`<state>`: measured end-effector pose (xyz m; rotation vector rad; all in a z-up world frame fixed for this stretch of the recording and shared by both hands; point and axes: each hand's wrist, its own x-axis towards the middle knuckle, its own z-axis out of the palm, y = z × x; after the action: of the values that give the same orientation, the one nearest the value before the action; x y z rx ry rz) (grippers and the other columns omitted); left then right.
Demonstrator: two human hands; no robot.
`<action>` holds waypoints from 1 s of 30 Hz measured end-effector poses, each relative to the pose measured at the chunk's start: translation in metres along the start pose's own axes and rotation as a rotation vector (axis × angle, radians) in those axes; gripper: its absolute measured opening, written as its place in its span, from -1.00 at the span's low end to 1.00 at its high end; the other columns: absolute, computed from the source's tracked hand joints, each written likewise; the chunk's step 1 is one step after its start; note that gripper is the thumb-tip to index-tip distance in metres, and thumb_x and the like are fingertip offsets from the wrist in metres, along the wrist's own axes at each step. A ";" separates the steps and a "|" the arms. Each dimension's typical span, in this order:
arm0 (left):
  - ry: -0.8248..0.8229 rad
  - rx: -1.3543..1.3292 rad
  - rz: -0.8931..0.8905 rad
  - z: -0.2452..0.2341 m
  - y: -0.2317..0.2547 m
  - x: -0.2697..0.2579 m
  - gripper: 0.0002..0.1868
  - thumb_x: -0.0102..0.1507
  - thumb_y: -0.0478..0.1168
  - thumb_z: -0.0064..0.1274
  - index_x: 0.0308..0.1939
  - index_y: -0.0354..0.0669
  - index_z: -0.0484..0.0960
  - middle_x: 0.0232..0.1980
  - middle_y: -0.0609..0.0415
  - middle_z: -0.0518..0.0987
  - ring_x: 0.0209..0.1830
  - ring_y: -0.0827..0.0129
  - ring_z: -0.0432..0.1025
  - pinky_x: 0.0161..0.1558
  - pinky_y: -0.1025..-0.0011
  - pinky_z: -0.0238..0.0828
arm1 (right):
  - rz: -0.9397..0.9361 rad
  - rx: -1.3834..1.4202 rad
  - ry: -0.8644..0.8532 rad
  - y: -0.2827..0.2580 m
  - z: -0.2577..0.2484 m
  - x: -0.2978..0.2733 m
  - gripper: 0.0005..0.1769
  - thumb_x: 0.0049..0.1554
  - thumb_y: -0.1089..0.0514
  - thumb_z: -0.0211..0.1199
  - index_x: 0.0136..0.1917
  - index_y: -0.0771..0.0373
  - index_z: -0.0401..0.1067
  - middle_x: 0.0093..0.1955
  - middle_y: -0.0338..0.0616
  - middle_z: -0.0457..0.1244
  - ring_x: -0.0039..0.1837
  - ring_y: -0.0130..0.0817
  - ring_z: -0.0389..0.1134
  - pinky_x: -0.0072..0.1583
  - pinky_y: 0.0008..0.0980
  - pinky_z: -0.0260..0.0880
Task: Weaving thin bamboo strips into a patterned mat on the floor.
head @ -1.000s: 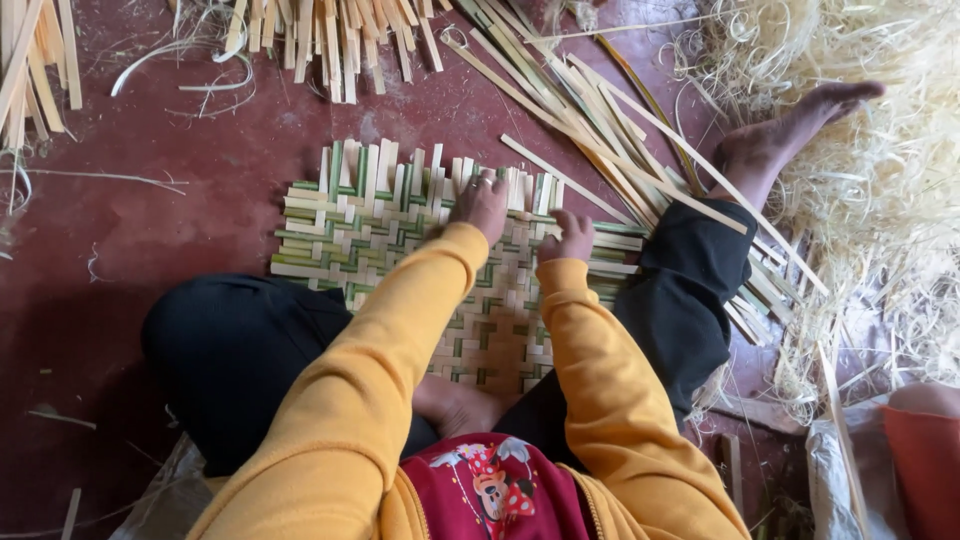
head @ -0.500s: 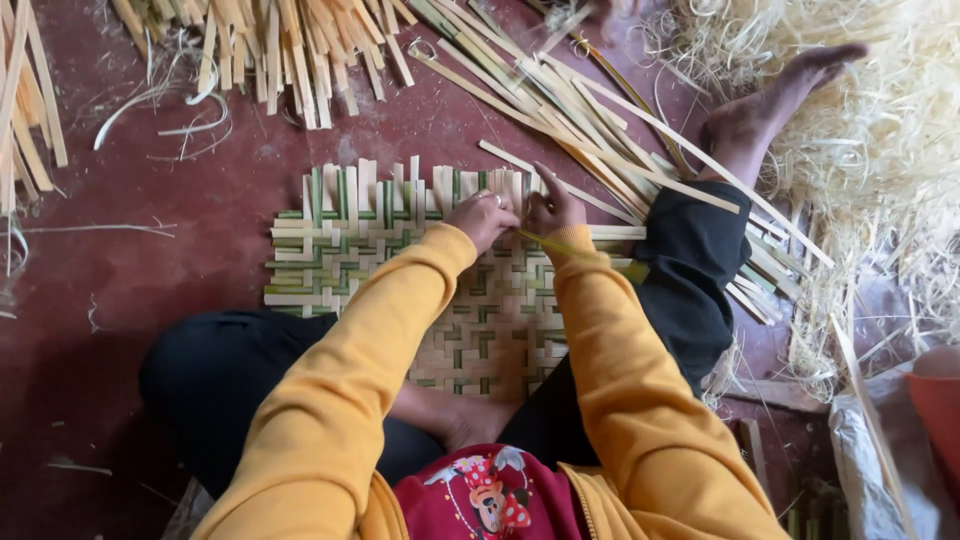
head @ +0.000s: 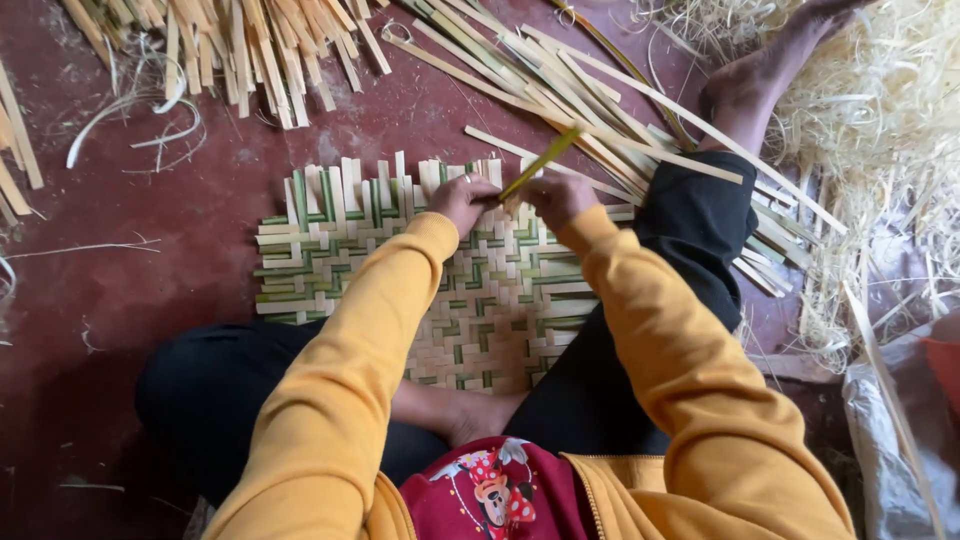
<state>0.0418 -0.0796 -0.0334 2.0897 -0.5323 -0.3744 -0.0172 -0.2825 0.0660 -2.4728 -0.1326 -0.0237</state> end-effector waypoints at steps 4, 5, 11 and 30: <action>-0.071 0.164 -0.054 0.004 0.008 0.019 -0.85 0.24 -0.05 0.25 -0.11 0.23 0.74 -0.08 0.21 0.64 0.08 0.19 0.52 0.17 0.16 0.50 | -0.305 -0.223 0.222 0.009 0.023 -0.023 -0.89 0.25 0.02 0.21 -0.07 -0.24 0.53 -0.24 -0.33 0.34 -0.16 -0.17 0.45 -0.17 -0.17 0.50; -0.097 0.276 -0.098 0.013 0.005 0.025 -0.89 0.21 -0.02 0.27 -0.18 0.35 0.74 -0.12 0.32 0.63 0.05 0.30 0.53 0.16 0.24 0.50 | -0.267 -0.221 0.227 0.008 0.027 -0.023 -0.89 0.25 0.02 0.21 -0.06 -0.25 0.52 -0.26 -0.37 0.31 -0.19 -0.19 0.44 -0.18 -0.18 0.49; -0.076 0.337 -0.250 0.027 -0.007 0.027 -0.69 0.19 -0.16 0.23 -0.13 0.55 0.60 -0.20 0.42 0.61 0.00 0.36 0.56 0.10 0.19 0.54 | 0.086 -0.001 0.165 0.031 0.026 -0.011 -0.73 0.20 0.08 0.24 0.18 -0.08 0.37 -0.13 -0.11 0.40 0.05 0.01 0.44 0.10 0.08 0.45; 0.138 0.513 0.064 0.032 0.091 -0.013 -0.51 0.22 -0.49 -0.04 0.22 -0.12 0.38 0.09 -0.22 0.39 0.12 -0.22 0.45 0.02 0.03 0.62 | 0.539 -0.570 -0.367 0.027 -0.022 -0.011 -0.72 0.20 -0.31 0.05 0.07 -0.40 0.50 0.25 -0.37 0.30 0.40 -0.27 0.24 0.52 0.40 -0.30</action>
<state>-0.0044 -0.1403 0.0271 2.5584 -0.6619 -0.0525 -0.0252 -0.3180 0.0665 -2.9664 0.4470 0.7117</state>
